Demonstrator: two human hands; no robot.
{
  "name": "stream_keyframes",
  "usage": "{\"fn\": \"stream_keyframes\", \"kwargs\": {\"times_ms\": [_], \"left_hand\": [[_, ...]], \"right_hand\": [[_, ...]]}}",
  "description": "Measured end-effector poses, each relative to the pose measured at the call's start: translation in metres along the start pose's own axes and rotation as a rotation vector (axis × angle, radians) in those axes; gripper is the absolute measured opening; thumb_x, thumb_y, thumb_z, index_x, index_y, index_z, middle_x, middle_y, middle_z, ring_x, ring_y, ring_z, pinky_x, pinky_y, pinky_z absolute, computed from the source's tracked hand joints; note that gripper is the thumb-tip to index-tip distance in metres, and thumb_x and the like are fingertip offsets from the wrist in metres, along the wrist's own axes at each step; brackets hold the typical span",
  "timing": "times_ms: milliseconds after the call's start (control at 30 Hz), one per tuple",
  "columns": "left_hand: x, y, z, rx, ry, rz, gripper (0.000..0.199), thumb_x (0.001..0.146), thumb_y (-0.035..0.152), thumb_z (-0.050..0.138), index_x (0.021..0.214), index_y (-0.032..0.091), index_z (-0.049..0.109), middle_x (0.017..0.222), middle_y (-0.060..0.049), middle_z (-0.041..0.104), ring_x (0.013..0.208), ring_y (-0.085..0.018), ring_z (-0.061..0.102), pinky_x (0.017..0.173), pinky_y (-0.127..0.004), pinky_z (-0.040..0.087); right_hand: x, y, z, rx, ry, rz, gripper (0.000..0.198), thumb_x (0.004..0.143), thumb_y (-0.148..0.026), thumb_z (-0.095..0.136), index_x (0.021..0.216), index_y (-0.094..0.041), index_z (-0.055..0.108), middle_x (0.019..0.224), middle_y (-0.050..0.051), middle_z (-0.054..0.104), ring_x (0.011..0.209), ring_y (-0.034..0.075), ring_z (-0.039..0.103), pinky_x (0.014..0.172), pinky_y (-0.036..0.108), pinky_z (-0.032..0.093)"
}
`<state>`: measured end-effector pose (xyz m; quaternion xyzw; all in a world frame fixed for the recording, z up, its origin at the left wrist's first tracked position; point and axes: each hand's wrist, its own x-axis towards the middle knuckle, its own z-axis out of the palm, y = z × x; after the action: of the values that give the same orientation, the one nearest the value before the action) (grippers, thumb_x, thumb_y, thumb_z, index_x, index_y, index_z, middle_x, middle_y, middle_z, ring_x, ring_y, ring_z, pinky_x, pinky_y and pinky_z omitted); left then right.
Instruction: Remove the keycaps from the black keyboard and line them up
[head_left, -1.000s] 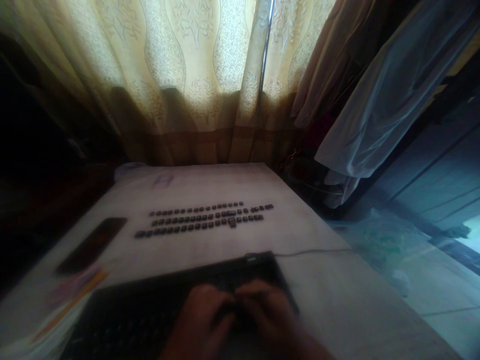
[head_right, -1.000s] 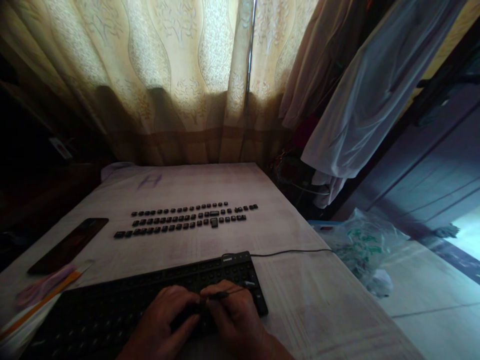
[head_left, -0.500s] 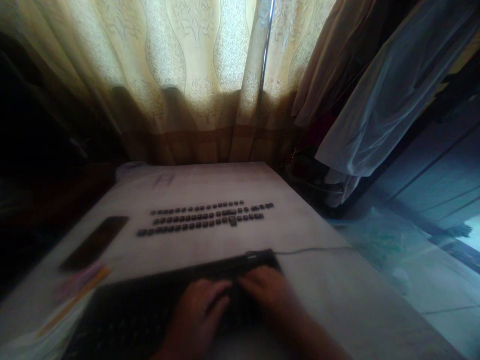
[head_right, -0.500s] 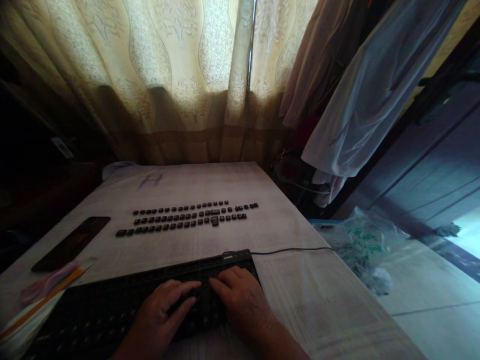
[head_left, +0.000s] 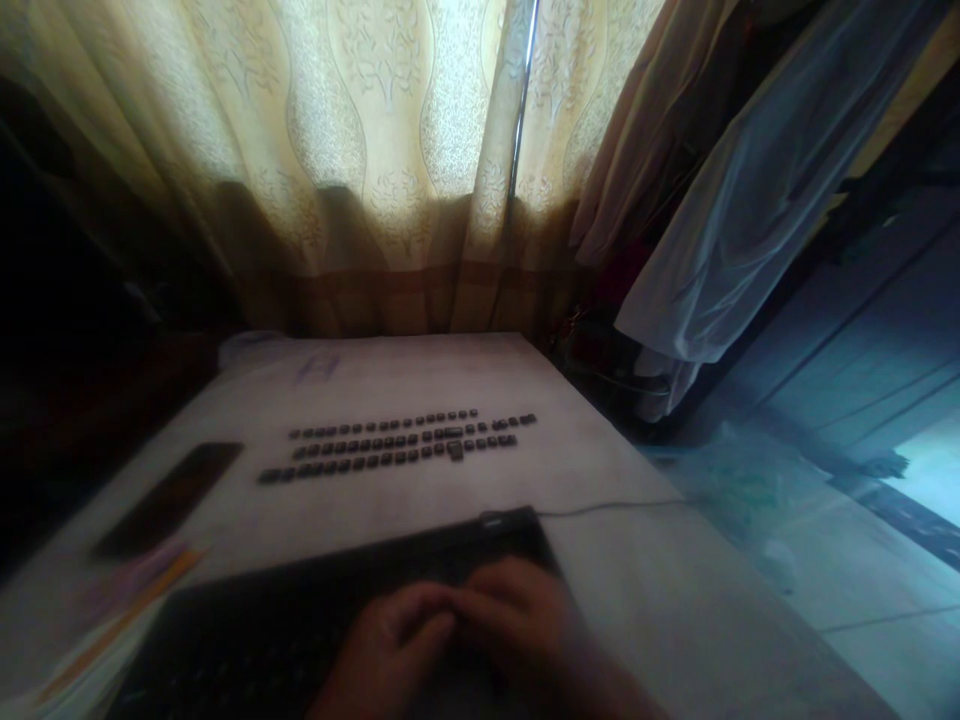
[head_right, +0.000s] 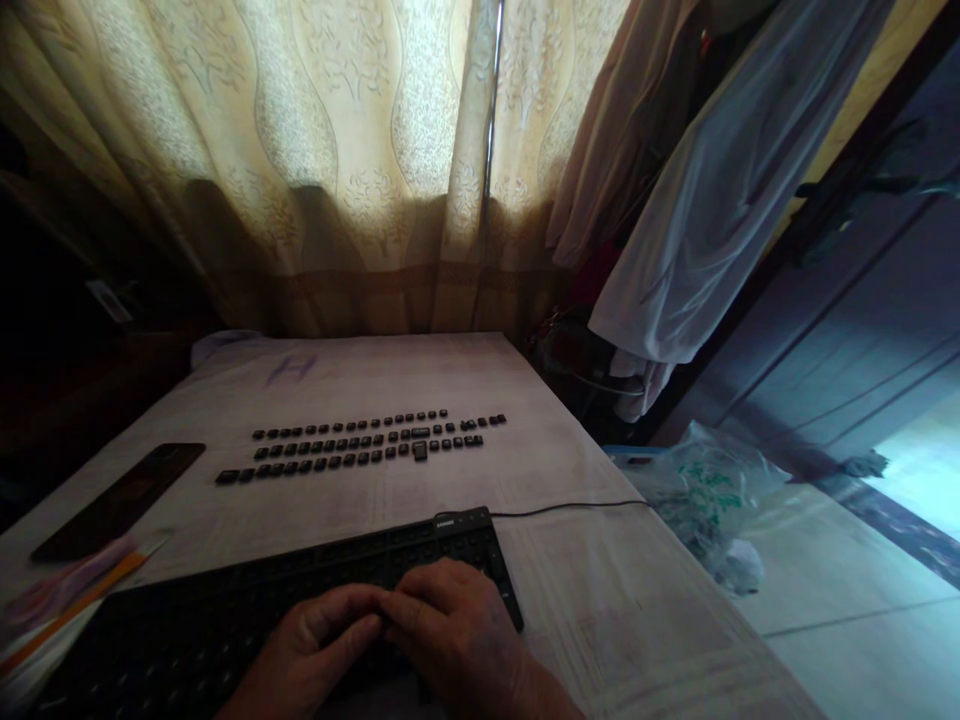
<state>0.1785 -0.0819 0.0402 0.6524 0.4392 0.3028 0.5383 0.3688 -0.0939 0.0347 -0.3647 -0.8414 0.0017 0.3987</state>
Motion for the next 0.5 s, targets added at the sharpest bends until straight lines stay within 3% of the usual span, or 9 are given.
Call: {"fn": "stream_keyframes", "kwargs": {"times_ms": [167, 267, 400, 467, 500], "left_hand": [[-0.001, -0.008, -0.002, 0.02, -0.017, 0.071, 0.027, 0.086, 0.035, 0.056, 0.107, 0.025, 0.07, 0.107, -0.004, 0.074, 0.098, -0.021, 0.07, 0.086, -0.033, 0.055], [-0.002, -0.018, -0.008, 0.143, 0.054, 0.153, 0.032, 0.089, 0.036, 0.056, 0.119, 0.029, 0.063, 0.109, -0.002, 0.074, 0.095, -0.018, 0.071, 0.083, -0.028, 0.057], [0.002, -0.026, -0.021, 0.483, 0.282, 0.43, 0.028, 0.089, 0.034, 0.058, 0.117, 0.032, 0.061, 0.094, 0.003, 0.076, 0.082, -0.013, 0.073, 0.073, -0.018, 0.058], [0.006, -0.026, -0.027, 0.648, 0.378, 0.612, 0.026, 0.089, 0.037, 0.057, 0.114, 0.031, 0.062, 0.091, 0.002, 0.075, 0.079, -0.012, 0.073, 0.071, -0.018, 0.058], [0.008, -0.025, -0.03, 0.719, 0.412, 0.672, 0.025, 0.09, 0.038, 0.056, 0.112, 0.03, 0.063, 0.091, 0.001, 0.075, 0.08, -0.013, 0.073, 0.072, -0.019, 0.059]], "right_hand": [[0.002, 0.004, -0.001, -0.002, -0.012, -0.041, 0.019, 0.095, -0.026, 0.051, 0.107, -0.019, 0.064, 0.083, 0.005, 0.069, 0.071, 0.015, 0.064, 0.061, 0.024, 0.051], [0.005, 0.025, -0.008, 0.023, 0.007, 0.024, 0.019, 0.094, -0.023, 0.049, 0.107, -0.019, 0.063, 0.087, 0.007, 0.069, 0.077, 0.016, 0.065, 0.067, 0.025, 0.054], [0.015, 0.096, -0.026, -0.032, 0.034, 0.319, 0.019, 0.091, -0.023, 0.05, 0.102, -0.02, 0.066, 0.09, 0.008, 0.07, 0.08, 0.019, 0.066, 0.072, 0.029, 0.054], [0.021, 0.138, -0.033, -0.17, -0.028, 0.552, 0.02, 0.088, -0.023, 0.051, 0.099, -0.019, 0.068, 0.094, 0.009, 0.071, 0.086, 0.02, 0.067, 0.078, 0.031, 0.053], [0.024, 0.157, -0.034, -0.201, -0.054, 0.601, 0.021, 0.087, -0.022, 0.051, 0.099, -0.018, 0.069, 0.097, 0.01, 0.071, 0.087, 0.021, 0.067, 0.079, 0.032, 0.052]]}}
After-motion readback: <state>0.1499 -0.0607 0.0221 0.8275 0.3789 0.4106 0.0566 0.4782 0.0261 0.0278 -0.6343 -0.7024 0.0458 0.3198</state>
